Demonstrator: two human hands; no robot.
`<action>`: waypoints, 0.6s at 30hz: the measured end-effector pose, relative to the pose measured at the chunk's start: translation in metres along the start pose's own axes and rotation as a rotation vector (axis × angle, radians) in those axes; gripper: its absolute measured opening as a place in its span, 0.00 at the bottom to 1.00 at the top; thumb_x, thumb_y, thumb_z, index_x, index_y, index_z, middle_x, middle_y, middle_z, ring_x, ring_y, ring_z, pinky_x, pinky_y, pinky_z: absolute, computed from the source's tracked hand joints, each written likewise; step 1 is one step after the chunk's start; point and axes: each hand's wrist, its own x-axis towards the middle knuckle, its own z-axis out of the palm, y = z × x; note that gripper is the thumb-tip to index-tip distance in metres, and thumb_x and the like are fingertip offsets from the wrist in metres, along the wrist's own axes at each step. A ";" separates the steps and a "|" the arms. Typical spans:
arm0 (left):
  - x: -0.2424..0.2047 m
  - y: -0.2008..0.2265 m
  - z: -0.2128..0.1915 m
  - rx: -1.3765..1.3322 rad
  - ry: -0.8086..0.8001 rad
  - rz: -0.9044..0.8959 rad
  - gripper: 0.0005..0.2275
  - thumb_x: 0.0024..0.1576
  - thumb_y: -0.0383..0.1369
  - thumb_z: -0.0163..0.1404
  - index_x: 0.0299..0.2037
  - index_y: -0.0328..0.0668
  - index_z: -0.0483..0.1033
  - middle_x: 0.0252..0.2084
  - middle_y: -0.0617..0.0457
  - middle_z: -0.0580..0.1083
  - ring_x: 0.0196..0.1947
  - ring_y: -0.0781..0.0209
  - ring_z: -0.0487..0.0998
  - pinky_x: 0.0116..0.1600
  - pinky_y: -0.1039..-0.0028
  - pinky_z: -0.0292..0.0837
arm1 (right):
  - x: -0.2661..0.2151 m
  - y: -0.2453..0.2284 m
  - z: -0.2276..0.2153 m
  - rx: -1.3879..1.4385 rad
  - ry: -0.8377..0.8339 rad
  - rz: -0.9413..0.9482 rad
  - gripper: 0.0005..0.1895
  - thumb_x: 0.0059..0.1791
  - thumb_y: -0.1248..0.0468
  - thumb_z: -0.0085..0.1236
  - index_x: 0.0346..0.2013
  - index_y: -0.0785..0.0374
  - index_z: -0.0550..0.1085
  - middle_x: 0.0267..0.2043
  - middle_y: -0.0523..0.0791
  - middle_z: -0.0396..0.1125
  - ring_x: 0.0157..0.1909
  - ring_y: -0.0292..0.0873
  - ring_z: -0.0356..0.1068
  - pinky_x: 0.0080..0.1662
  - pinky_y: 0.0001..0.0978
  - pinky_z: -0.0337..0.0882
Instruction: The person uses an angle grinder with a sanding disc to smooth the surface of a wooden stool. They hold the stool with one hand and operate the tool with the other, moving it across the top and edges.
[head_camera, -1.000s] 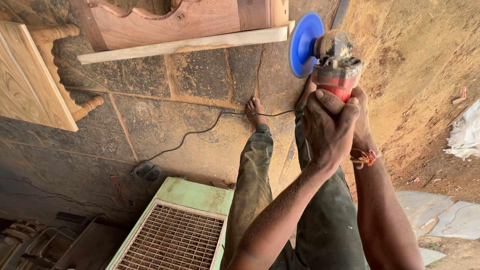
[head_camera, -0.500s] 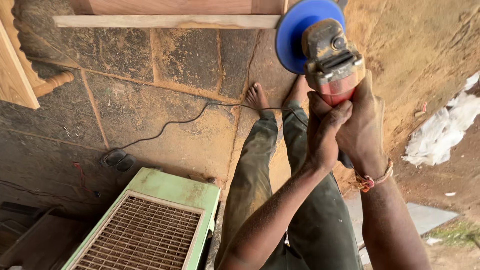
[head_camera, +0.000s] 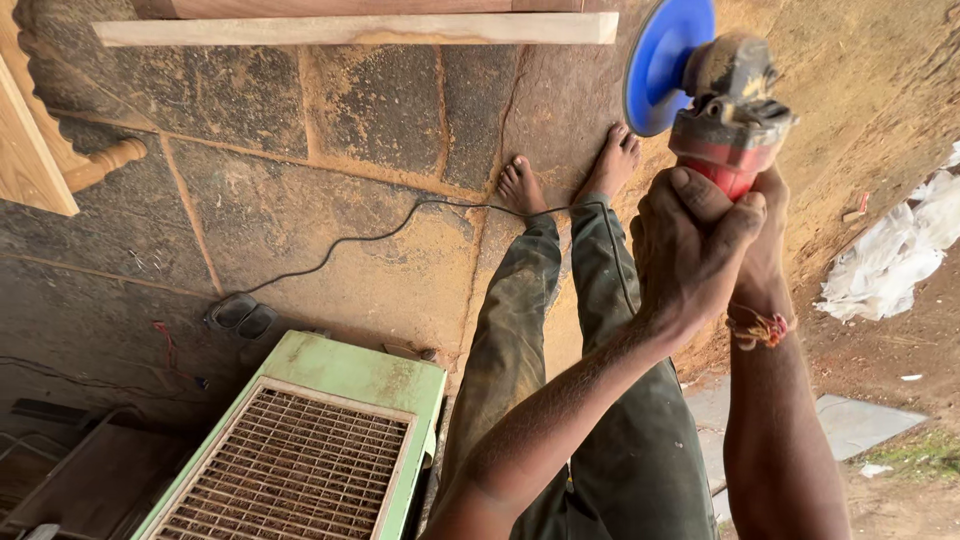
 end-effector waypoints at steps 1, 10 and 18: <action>-0.007 0.000 -0.004 0.004 -0.012 0.037 0.27 0.59 0.50 0.52 0.55 0.30 0.67 0.48 0.37 0.70 0.50 0.47 0.73 0.57 0.54 0.69 | -0.008 -0.008 0.001 -0.076 0.015 -0.047 0.21 0.58 0.58 0.68 0.53 0.70 0.69 0.44 0.44 0.71 0.40 0.36 0.69 0.42 0.28 0.71; -0.013 -0.001 -0.026 -1.055 -0.159 -0.194 0.27 0.62 0.37 0.53 0.68 0.30 0.60 0.61 0.47 0.68 0.60 0.62 0.70 0.67 0.71 0.66 | -0.025 -0.088 0.039 -0.671 0.078 -0.095 0.33 0.53 0.49 0.69 0.59 0.69 0.66 0.41 0.56 0.74 0.45 0.52 0.77 0.45 0.44 0.75; -0.005 -0.001 -0.007 -0.336 0.002 -0.040 0.27 0.61 0.48 0.51 0.58 0.29 0.65 0.53 0.38 0.69 0.56 0.49 0.72 0.60 0.59 0.69 | 0.002 -0.043 0.016 -0.318 0.011 -0.067 0.27 0.55 0.51 0.70 0.53 0.70 0.69 0.44 0.48 0.74 0.46 0.39 0.74 0.47 0.32 0.75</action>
